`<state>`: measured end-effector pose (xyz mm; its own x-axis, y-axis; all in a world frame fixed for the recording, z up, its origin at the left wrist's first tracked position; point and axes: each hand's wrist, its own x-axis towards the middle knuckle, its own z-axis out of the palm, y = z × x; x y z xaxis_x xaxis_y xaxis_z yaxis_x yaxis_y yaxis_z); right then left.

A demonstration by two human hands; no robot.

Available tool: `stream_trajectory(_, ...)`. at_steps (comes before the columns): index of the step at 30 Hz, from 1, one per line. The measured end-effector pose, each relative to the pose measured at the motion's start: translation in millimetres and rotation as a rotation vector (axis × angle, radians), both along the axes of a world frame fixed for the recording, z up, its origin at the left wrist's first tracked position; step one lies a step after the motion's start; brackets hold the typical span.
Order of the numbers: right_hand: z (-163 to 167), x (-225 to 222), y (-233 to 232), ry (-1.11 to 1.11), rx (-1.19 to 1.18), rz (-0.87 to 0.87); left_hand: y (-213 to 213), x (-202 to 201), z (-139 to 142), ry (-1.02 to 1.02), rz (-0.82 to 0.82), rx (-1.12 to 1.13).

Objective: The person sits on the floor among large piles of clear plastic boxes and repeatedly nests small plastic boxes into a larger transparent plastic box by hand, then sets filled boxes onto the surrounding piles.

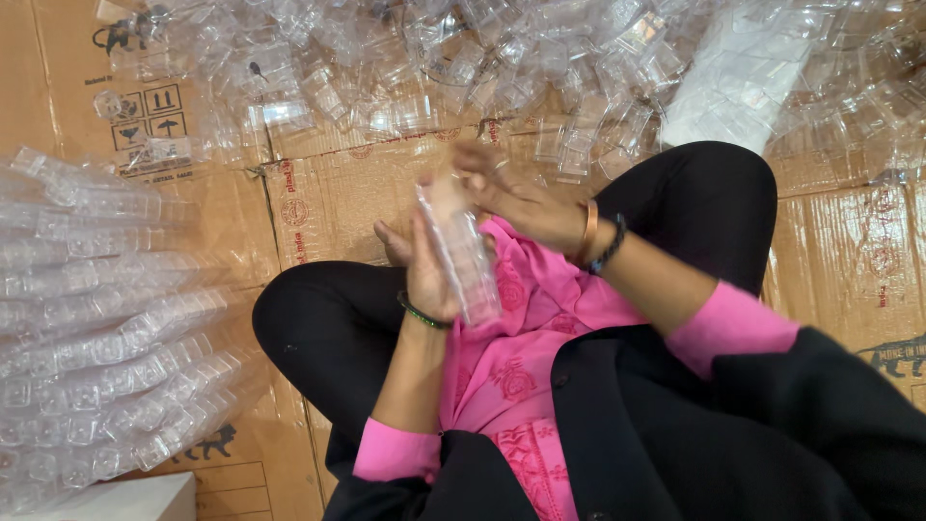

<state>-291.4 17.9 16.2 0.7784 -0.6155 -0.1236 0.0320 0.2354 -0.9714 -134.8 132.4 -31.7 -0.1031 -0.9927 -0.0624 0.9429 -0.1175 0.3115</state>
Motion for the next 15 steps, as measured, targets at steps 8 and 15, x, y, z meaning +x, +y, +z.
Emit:
stream_trajectory(8,8.4,-10.6,82.6,0.140,0.128,0.055,-24.2,25.2,5.2,-0.193,0.341,0.144)
stream_trajectory(15,41.4,-65.9,8.6,-0.091,0.022,-0.223,-13.6,30.0,12.3,-0.088,0.119,0.063)
